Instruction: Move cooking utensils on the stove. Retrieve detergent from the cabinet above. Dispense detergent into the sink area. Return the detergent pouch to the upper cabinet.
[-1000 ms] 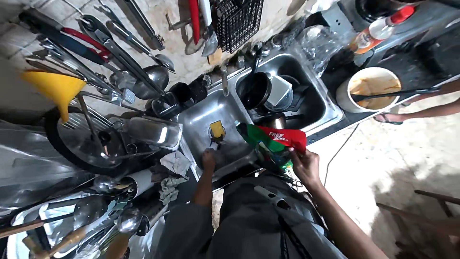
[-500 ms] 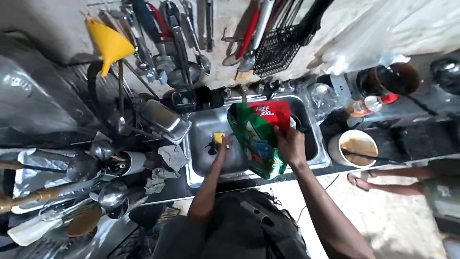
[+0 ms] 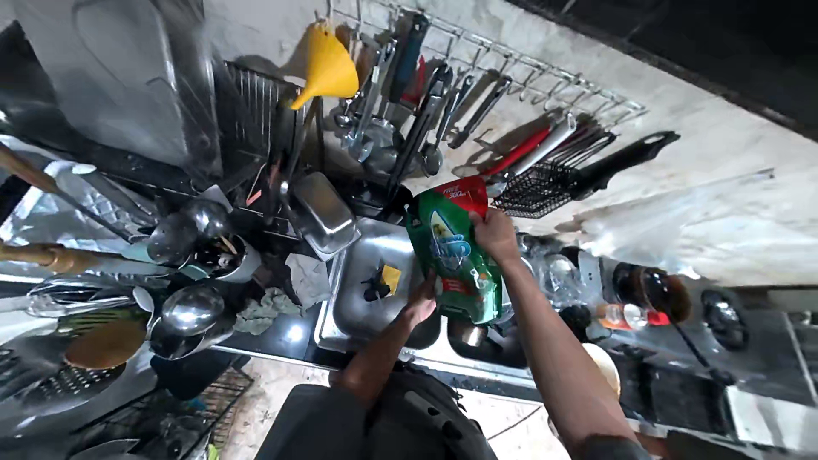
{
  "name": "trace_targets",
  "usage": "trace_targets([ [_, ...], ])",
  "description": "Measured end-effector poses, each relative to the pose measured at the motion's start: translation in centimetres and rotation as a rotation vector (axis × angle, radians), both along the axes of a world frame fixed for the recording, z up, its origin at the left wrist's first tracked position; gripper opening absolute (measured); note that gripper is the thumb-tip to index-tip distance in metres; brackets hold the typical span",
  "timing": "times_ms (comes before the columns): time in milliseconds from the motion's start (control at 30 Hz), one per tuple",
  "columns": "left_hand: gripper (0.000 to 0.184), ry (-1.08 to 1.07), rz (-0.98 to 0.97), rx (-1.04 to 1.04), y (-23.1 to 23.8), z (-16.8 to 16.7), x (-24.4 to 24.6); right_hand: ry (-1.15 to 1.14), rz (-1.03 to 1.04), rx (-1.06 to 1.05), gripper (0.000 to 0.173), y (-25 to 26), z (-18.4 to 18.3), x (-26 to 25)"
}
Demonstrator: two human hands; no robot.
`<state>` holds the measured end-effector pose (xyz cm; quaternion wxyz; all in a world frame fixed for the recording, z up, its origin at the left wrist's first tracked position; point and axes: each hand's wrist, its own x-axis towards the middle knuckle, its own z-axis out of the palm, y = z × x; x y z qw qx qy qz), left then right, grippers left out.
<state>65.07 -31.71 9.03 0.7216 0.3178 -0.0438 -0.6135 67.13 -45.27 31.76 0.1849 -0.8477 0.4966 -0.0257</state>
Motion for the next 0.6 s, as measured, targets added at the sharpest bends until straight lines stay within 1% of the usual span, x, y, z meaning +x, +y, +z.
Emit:
trace_targets([
  [200, 0.064, 0.104, 0.013, -0.015, -0.6, 1.9, 0.1, 0.104, 0.057, -0.059, 0.046, -1.5, -0.2, 2.7],
  [300, 0.065, 0.123, 0.026, -0.020, -0.8, 1.9, 0.2, 0.129, 0.059, -0.064, 0.047, -2.1, -0.4, 3.8],
  [433, 0.066, 0.151, 0.034, -0.049, -1.1, 2.2, 0.3, 0.114, 0.055, -0.059, 0.044, -2.1, -0.3, 4.7],
  [600, 0.066, 0.164, 0.047, -0.095, -1.4, 2.4, 0.2, 0.104, 0.079, -0.054, 0.046, -2.0, -0.1, 5.1],
])
